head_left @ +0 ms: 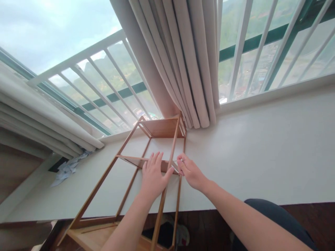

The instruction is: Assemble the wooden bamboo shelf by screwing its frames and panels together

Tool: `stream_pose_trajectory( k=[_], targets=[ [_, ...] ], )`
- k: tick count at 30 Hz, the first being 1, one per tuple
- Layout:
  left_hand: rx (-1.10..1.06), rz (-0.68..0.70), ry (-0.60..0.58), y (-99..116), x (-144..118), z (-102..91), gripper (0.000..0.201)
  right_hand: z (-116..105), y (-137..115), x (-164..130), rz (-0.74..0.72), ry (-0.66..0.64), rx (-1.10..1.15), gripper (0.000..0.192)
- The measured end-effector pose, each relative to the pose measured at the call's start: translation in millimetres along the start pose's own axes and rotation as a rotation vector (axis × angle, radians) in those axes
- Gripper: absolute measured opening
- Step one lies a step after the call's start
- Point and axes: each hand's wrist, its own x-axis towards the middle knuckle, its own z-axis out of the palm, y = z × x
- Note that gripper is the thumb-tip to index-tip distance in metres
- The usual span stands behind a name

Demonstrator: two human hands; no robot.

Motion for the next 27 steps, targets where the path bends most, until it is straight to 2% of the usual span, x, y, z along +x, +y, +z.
stream_pose_trajectory(
  k=[3,6,19,23,27],
  targets=[
    [0.045,-0.021,-0.069,-5,-2,12.0,0.058,-4,4,-1,0.024,-0.015,-0.154,0.025],
    [0.031,-0.018,-0.091,-7,-2,16.9,0.060,0,10,0,0.043,-0.029,-0.148,0.023],
    [-0.087,-0.019,-0.113,-10,-2,21.2,0.059,13,29,6,0.017,0.046,-0.013,0.024],
    [-0.107,-0.022,-0.122,-10,-2,20.8,0.059,15,27,6,0.010,0.010,-0.074,0.021],
    [-0.094,-0.027,-0.137,-9,-2,19.5,0.060,15,24,6,0.005,0.031,-0.204,0.019]
  ],
)
